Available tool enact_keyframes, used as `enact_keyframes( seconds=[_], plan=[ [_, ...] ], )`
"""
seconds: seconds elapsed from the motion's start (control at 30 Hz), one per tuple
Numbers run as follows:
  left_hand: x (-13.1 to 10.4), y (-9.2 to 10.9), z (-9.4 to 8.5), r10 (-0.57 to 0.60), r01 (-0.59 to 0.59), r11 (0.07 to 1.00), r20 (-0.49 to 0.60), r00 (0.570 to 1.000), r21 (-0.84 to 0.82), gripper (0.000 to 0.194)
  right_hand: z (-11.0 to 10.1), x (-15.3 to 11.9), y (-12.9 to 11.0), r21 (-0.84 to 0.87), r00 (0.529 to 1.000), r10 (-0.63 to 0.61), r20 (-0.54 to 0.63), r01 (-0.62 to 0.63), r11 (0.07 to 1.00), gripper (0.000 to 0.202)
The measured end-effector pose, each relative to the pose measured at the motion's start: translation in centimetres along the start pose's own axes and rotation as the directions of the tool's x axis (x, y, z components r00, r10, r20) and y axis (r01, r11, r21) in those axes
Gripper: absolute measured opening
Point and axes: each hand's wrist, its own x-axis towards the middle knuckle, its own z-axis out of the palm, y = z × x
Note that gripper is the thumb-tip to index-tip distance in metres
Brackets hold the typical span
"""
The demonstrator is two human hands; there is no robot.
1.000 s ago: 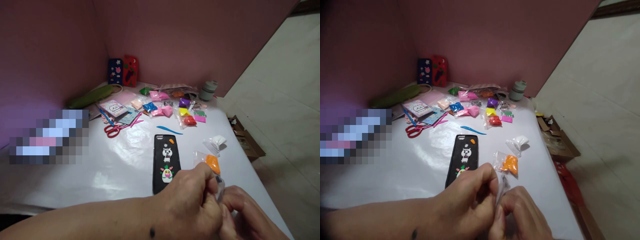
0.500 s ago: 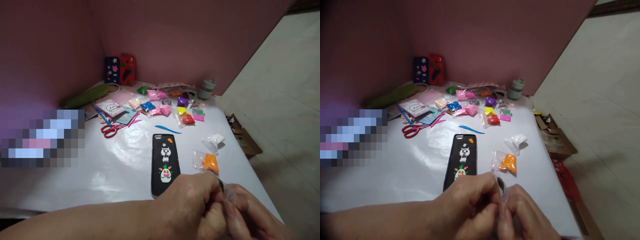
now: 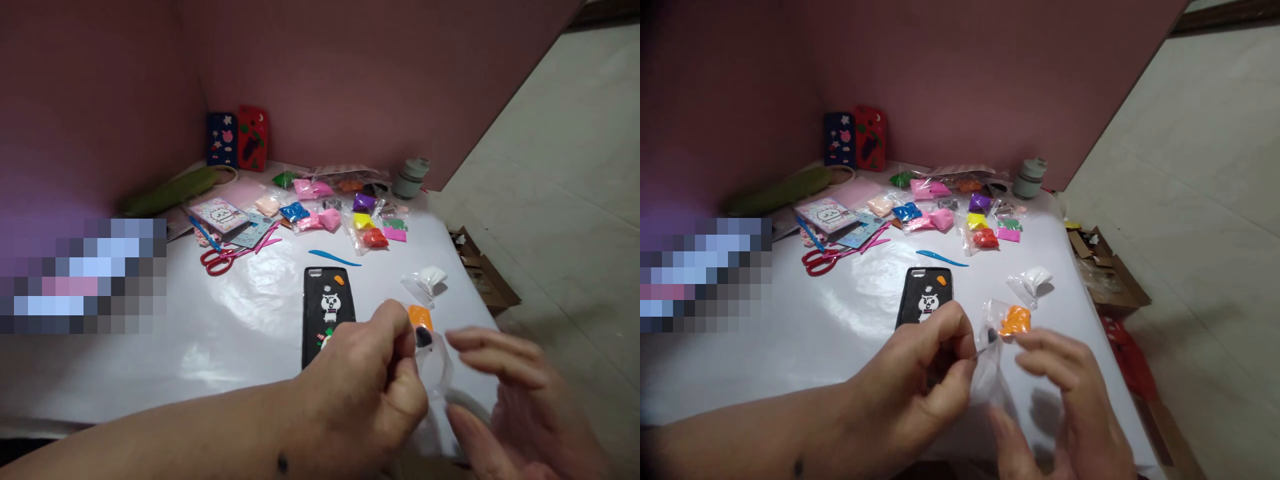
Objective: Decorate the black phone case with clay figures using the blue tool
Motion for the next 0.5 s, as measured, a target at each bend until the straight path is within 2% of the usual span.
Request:
enact_keyframes(
  seconds=[0.07, 0.1, 0.2, 0.27, 0.37, 0.43, 0.5],
  plan=[
    [0.2, 0.1, -0.3, -0.080, 0.083, 0.993, 0.041, 0.996, -0.081, 0.013, -0.2, 0.7, 0.5, 0.083, 0.990, 0.033, 0.137, -0.045, 0.996, 0.055],
    [0.3, 0.2, -0.4, -0.116, 0.125, 0.982, 0.073, 0.991, -0.139, 0.013, -0.3, 0.9, 0.7, 0.107, 0.976, 0.047, 0.214, -0.072, 0.992, 0.061],
    [0.3, 0.2, -0.5, -0.178, 0.208, 0.944, 0.132, 0.975, -0.258, 0.011, -0.3, 1.1, 0.9, 0.230, 0.927, 0.141, 0.347, -0.230, 0.946, 0.053],
    [0.2, 0.2, -0.5, -0.159, 0.174, 0.958, 0.083, 0.984, -0.227, 0.010, -0.3, 1.1, 1.0, 0.386, 0.871, 0.248, 0.424, -0.422, 0.820, 0.045],
    [-0.1, -0.1, -0.5, -0.064, 0.059, 0.991, -0.038, 0.997, -0.119, 0.013, 0.1, 1.2, 1.1, 0.531, 0.750, 0.386, 0.537, -0.656, 0.536, 0.030],
    [-0.3, -0.4, -0.4, 0.008, -0.012, 0.999, -0.077, 0.997, -0.052, 0.015, 0.5, 1.4, 1.1, 0.552, 0.675, 0.446, 0.588, -0.738, 0.390, 0.021],
    [-0.5, -0.7, -0.4, 0.070, -0.069, 0.998, -0.094, 0.993, 0.012, 0.018, 0.8, 1.6, 1.0, 0.547, 0.629, 0.480, 0.612, -0.775, 0.318, 0.020]
  ],
)
